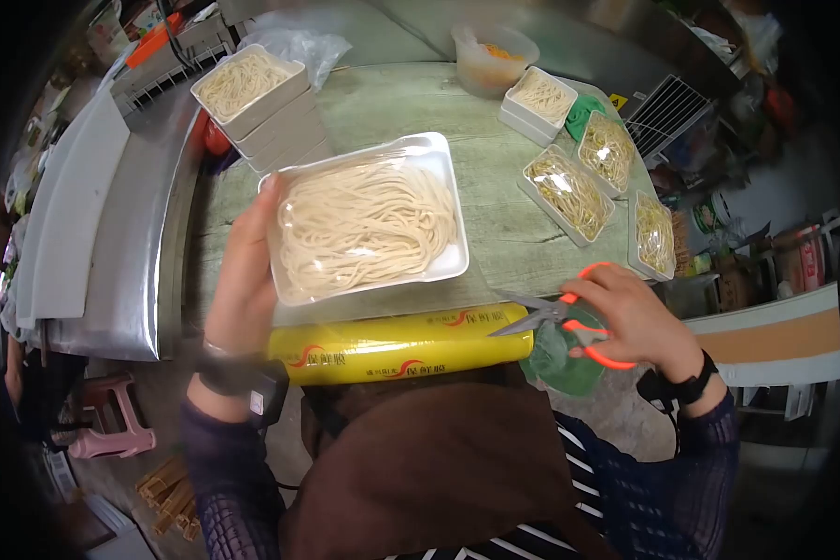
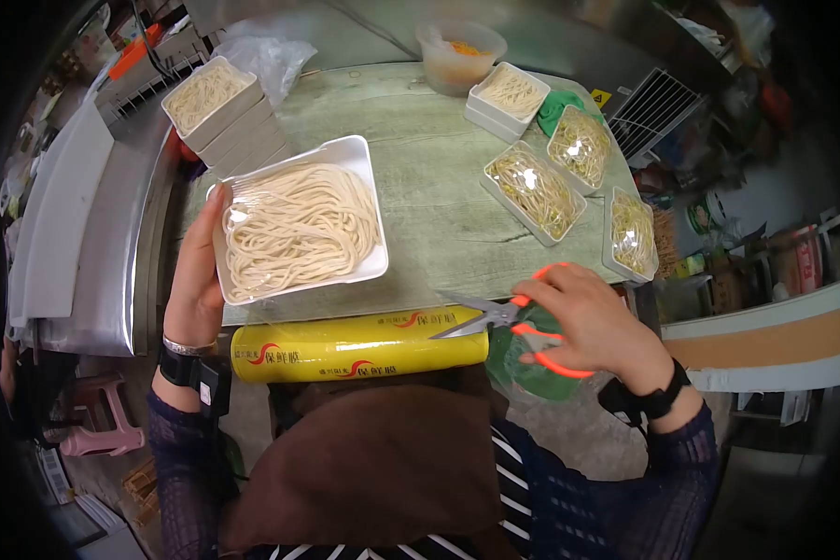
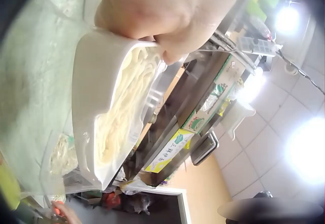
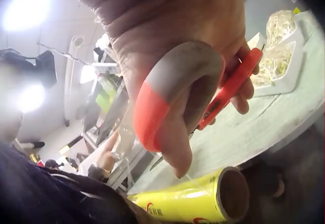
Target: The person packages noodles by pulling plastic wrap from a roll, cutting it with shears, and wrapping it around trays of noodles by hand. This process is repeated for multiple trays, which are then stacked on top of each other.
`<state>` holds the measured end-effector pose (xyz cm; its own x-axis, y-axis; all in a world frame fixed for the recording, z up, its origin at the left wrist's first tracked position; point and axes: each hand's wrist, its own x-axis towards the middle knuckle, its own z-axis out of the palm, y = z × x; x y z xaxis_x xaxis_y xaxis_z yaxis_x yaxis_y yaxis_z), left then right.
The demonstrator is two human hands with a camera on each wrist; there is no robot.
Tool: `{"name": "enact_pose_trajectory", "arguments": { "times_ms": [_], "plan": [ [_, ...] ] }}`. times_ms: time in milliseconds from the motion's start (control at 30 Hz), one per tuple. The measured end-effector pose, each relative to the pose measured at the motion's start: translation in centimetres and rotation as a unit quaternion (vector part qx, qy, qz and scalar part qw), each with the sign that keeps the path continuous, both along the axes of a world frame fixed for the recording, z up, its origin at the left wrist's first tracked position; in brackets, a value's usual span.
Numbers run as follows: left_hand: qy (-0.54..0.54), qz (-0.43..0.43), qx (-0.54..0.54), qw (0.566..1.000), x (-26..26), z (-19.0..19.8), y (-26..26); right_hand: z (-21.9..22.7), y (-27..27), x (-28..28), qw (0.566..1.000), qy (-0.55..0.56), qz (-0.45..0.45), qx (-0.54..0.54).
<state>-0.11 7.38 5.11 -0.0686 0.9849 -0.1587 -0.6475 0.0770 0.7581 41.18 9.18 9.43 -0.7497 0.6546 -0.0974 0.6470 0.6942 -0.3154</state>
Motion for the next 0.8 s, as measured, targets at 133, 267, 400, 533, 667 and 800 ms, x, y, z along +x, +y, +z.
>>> {"name": "enact_pose_trajectory", "arguments": {
  "times_ms": [133, 267, 400, 533, 667, 800],
  "plan": [
    [-0.026, -0.019, 0.004, 0.999, -0.6, -0.1, 0.1, -1.9, 0.9, -3.4, 0.997, -0.017, 0.045, -0.053],
    [-0.038, -0.017, 0.009, 0.999, -0.7, 0.0, 0.2, -2.4, 1.0, -7.0, 0.987, -0.085, 0.074, -0.117],
    [-0.031, -0.005, 0.002, 1.000, -1.0, 0.2, 0.4, -3.0, 0.9, -10.6, 0.985, -0.084, 0.104, -0.111],
    [-0.053, -0.017, 0.011, 0.998, -1.6, 0.5, 0.0, -6.0, 0.8, -14.0, 0.980, 0.039, 0.169, -0.101],
    [-0.051, -0.019, 0.015, 0.998, -1.5, 1.1, -0.4, -6.3, 0.2, -18.5, 0.967, 0.037, 0.195, -0.159],
    [-0.078, -0.006, 0.022, 0.997, -1.7, 2.3, -0.5, -5.2, -0.7, -22.4, 0.971, 0.014, 0.174, -0.164]
  ]
}}
